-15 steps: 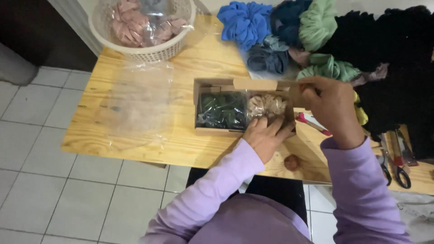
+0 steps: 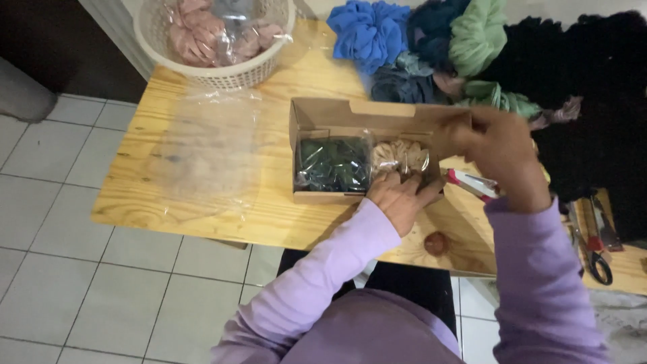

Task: Folding cardboard sheets into boxes and packing them with scrunchies

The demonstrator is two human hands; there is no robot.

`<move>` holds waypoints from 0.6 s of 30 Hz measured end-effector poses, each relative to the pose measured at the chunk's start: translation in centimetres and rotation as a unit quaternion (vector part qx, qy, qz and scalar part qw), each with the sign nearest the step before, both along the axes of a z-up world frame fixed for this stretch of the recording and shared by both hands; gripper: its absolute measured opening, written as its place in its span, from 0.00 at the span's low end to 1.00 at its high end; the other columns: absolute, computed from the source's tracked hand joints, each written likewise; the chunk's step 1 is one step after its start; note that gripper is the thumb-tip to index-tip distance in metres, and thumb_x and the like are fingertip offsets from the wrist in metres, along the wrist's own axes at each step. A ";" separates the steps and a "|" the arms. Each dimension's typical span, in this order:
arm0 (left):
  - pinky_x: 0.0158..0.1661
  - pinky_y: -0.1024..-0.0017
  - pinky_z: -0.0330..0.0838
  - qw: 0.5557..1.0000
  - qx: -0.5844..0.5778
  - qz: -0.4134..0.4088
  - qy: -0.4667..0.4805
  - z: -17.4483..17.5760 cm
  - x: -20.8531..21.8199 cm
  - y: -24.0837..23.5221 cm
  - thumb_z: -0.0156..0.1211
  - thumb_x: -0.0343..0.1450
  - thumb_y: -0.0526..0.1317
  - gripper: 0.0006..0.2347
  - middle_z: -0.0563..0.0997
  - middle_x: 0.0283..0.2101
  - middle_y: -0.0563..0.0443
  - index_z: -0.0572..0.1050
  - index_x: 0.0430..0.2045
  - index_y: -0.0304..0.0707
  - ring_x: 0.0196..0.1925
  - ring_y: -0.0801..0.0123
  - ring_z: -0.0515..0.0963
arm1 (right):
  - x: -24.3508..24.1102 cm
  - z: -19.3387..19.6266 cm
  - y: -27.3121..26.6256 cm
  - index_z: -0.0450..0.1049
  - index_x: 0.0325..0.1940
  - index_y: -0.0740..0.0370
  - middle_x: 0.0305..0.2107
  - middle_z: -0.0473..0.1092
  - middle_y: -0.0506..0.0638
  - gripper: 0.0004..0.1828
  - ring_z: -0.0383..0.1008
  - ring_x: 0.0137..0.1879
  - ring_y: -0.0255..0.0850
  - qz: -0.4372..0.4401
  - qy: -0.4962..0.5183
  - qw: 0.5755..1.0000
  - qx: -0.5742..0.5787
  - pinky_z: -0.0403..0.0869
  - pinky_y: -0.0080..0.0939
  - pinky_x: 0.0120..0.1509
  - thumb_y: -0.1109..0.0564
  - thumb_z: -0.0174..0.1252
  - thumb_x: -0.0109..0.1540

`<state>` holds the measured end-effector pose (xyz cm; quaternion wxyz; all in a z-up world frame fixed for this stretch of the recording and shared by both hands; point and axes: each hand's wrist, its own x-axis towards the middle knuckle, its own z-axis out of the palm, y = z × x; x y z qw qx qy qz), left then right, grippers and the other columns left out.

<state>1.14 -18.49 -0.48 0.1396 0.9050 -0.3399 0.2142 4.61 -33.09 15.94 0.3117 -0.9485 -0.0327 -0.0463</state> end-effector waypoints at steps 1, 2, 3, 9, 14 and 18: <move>0.39 0.54 0.70 0.999 0.029 -0.009 0.033 0.4 0.1 0.1 0.53 0.69 0.38 0.26 0.83 0.42 0.48 0.66 0.65 0.59 0.32 0.49 0.78 | -0.8 0.9 0.9 0.84 0.44 0.60 0.38 0.81 0.52 0.11 0.80 0.40 0.41 -0.012 0.058 0.996 0.064 0.77 0.40 0.46 0.56 0.67 0.59; 0.39 0.54 0.70 0.999 0.028 -0.008 0.034 0.4 0.1 0.0 0.53 0.69 0.38 0.26 0.83 0.42 0.48 0.66 0.65 0.59 0.32 0.49 0.78 | -0.6 -0.5 0.0 0.84 0.44 0.60 0.38 0.81 0.52 0.11 0.80 0.40 0.41 -0.012 0.059 0.996 0.063 0.77 0.40 0.46 0.56 0.67 0.59; 0.37 0.55 0.68 1.000 0.023 0.001 0.017 0.3 0.2 0.0 0.54 0.66 0.37 0.24 0.83 0.41 0.49 0.69 0.60 0.59 0.31 0.49 0.77 | -0.5 -1.9 -0.9 0.83 0.45 0.59 0.38 0.79 0.51 0.12 0.78 0.42 0.39 -0.017 0.050 0.997 0.063 0.75 0.41 0.46 0.56 0.69 0.58; 0.43 0.51 0.70 1.000 0.011 0.004 0.029 -1.1 0.5 -0.6 0.54 0.68 0.42 0.23 0.83 0.45 0.50 0.69 0.61 0.64 0.35 0.46 0.78 | -0.1 -4.9 -3.0 0.75 0.30 0.62 0.25 0.70 0.50 0.05 0.70 0.32 0.42 0.005 -0.071 0.996 -0.045 0.64 0.44 0.38 0.60 0.54 0.59; 0.46 0.53 0.70 0.999 0.012 0.006 0.043 -0.5 0.8 -0.6 0.52 0.70 0.44 0.25 0.82 0.49 0.49 0.64 0.67 0.67 0.35 0.48 0.78 | 1.5 -4.5 -2.7 0.71 0.32 0.63 0.24 0.71 0.55 0.08 0.66 0.27 0.51 0.012 -0.133 0.983 -0.124 0.61 0.53 0.35 0.57 0.52 0.63; 0.44 0.53 0.71 0.991 0.073 0.001 0.108 0.1 1.3 -0.6 0.51 0.70 0.44 0.28 0.80 0.55 0.45 0.59 0.69 0.70 0.38 0.46 0.80 | 1.2 -3.8 -1.7 0.73 0.53 0.66 0.30 0.73 0.60 0.19 0.70 0.34 0.55 -0.001 -0.107 0.991 -0.079 0.64 0.54 0.37 0.59 0.50 0.59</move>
